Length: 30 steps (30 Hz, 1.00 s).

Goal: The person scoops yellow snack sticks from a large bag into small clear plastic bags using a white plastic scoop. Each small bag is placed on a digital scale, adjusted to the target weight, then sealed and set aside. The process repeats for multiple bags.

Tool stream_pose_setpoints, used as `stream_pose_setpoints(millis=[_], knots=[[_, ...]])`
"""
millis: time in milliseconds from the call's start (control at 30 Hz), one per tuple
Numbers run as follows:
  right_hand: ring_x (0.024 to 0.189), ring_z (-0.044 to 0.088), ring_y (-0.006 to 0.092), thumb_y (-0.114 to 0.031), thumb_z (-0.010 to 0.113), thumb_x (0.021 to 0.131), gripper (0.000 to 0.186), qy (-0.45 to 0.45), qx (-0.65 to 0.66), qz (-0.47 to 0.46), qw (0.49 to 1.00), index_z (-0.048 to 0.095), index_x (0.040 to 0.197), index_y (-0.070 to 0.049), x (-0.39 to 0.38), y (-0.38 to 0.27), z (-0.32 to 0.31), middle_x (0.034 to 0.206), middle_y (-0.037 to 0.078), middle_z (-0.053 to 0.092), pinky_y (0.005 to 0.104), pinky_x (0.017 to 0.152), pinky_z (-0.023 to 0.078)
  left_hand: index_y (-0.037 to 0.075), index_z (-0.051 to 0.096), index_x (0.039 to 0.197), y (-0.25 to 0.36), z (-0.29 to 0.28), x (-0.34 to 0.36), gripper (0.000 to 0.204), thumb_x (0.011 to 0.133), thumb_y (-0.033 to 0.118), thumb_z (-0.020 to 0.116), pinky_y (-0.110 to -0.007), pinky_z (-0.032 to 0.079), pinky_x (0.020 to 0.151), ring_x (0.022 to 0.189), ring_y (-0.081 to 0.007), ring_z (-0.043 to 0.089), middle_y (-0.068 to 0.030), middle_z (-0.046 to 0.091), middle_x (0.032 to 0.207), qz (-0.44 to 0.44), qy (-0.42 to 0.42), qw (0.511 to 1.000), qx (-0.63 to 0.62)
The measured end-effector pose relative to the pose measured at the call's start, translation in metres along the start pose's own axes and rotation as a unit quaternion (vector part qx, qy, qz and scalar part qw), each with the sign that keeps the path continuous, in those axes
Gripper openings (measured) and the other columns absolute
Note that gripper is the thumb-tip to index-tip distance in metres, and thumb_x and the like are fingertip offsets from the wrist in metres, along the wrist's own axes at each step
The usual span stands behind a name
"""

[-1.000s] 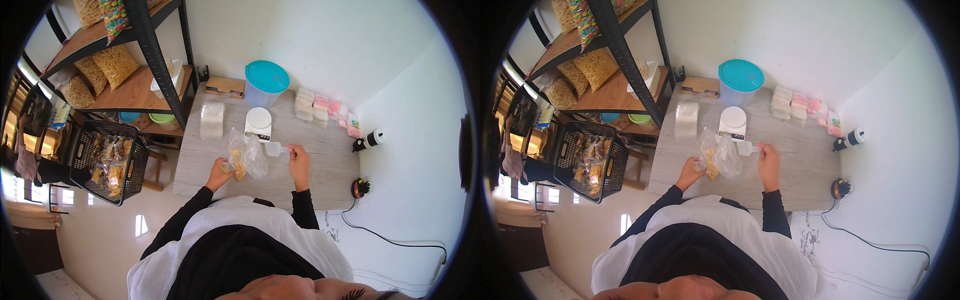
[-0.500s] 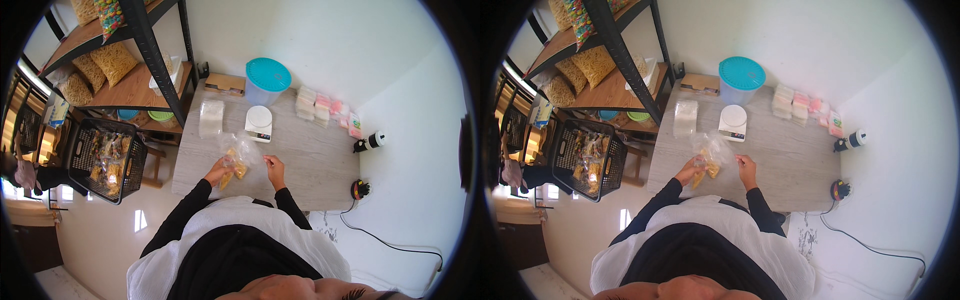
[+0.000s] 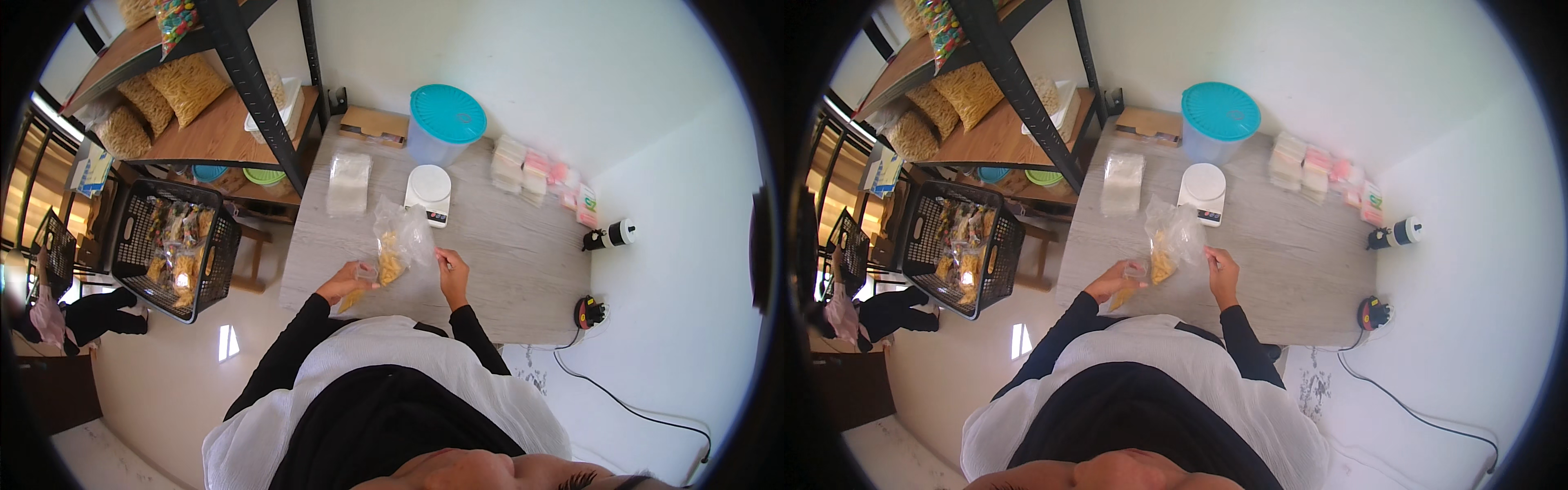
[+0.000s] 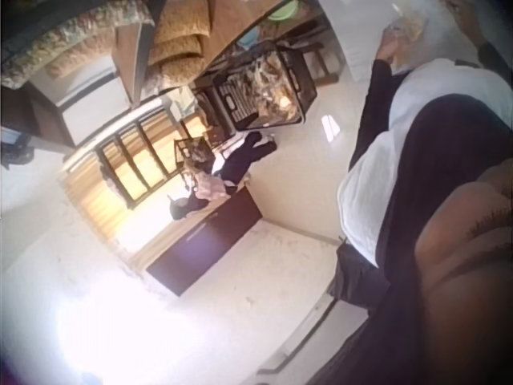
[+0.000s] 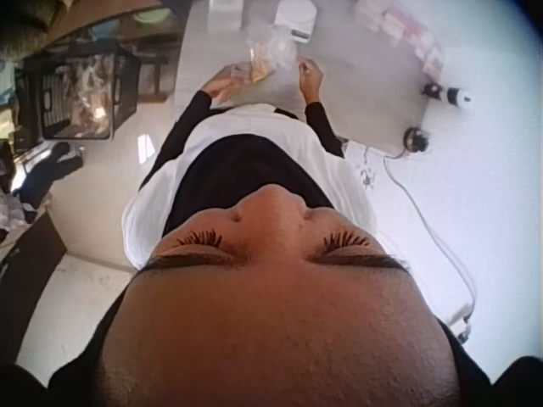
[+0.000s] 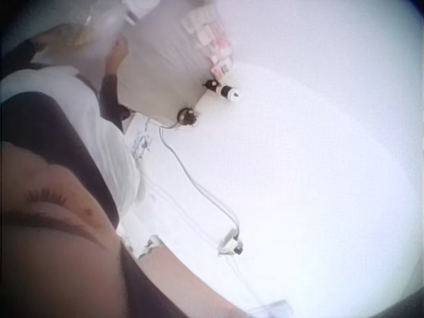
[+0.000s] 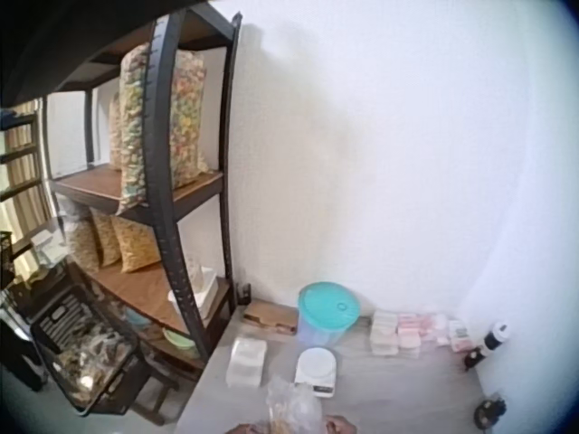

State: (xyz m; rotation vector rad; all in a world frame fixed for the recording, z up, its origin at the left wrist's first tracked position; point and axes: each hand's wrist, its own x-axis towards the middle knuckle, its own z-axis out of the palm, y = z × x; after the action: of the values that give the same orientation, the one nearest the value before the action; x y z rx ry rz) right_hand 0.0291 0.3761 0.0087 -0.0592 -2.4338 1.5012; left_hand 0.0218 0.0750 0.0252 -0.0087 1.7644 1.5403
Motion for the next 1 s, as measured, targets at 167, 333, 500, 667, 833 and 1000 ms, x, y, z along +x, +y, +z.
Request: stream_pose_setpoints(millis=[167, 333, 500, 667, 833, 1000], knots=[[0.091, 0.069, 0.0273, 0.005, 0.058, 0.088, 0.024, -0.022, -0.04, -0.053, 0.998, 0.072, 0.105, -0.003, 0.006, 0.027, 0.019, 0.101, 0.014, 0.072, 0.0319, 0.081, 0.052, 0.002, 0.052, 0.127, -0.017, 0.025, 0.001, 0.065, 0.078, 0.032, 0.082, -0.033, 0.036, 0.104, 0.122, -0.024, 0.047, -0.0144, 0.05, 0.129, 0.007, -0.085, 0.995, -0.049], [0.09, 0.069, 0.0268, 0.005, 0.057, 0.088, 0.025, -0.056, -0.033, -0.017, 0.998, 0.072, 0.106, -0.003, 0.007, 0.036, 0.017, 0.1, 0.015, 0.072, 0.0319, 0.081, 0.052, 0.0, 0.049, 0.128, -0.01, 0.042, 0.015, 0.06, 0.082, 0.023, 0.08, -0.032, 0.04, 0.099, 0.117, -0.0231, 0.051, -0.0124, 0.053, 0.125, -0.004, -0.059, 0.989, -0.136], [0.084, 0.069, 0.0187, 0.001, 0.061, 0.09, 0.022, -0.051, 0.0, 0.083, 0.995, 0.072, 0.108, -0.001, -0.018, 0.045, 0.007, 0.097, 0.011, 0.073, 0.0303, 0.079, 0.053, 0.002, 0.05, 0.127, -0.036, 0.041, 0.036, 0.052, 0.085, 0.014, 0.077, -0.033, 0.046, 0.094, 0.113, -0.0207, 0.056, -0.0097, 0.056, 0.122, 0.018, -0.017, 0.947, -0.32], [0.079, 0.068, 0.0149, -0.003, 0.062, 0.092, 0.023, -0.052, 0.12, 0.225, 0.966, 0.07, 0.113, 0.003, -0.04, 0.051, 0.009, 0.095, 0.008, 0.071, 0.0274, 0.074, 0.055, 0.002, 0.049, 0.126, 0.006, 0.017, 0.025, 0.045, 0.088, 0.01, 0.072, -0.034, 0.045, 0.095, 0.113, -0.0217, 0.057, -0.0103, 0.058, 0.121, 0.068, -0.005, 0.925, -0.375], [0.079, 0.068, 0.0158, -0.005, 0.062, 0.092, 0.024, -0.036, 0.189, 0.273, 0.943, 0.069, 0.114, 0.004, -0.039, 0.057, 0.013, 0.095, 0.009, 0.071, 0.0273, 0.073, 0.057, 0.005, 0.053, 0.124, -0.002, -0.012, 0.042, 0.048, 0.086, 0.019, 0.077, -0.034, 0.043, 0.096, 0.108, -0.0193, 0.057, -0.0076, 0.057, 0.122, 0.092, 0.048, 0.961, -0.255], [0.079, 0.068, 0.0154, -0.005, 0.061, 0.093, 0.023, -0.021, 0.185, 0.28, 0.942, 0.069, 0.111, 0.005, -0.037, 0.047, 0.011, 0.094, 0.01, 0.071, 0.0273, 0.072, 0.056, 0.002, 0.053, 0.122, -0.005, -0.032, 0.04, 0.046, 0.086, 0.018, 0.076, -0.033, 0.039, 0.1, 0.117, -0.0204, 0.051, -0.0089, 0.054, 0.121, 0.06, 0.096, 0.971, -0.211]])
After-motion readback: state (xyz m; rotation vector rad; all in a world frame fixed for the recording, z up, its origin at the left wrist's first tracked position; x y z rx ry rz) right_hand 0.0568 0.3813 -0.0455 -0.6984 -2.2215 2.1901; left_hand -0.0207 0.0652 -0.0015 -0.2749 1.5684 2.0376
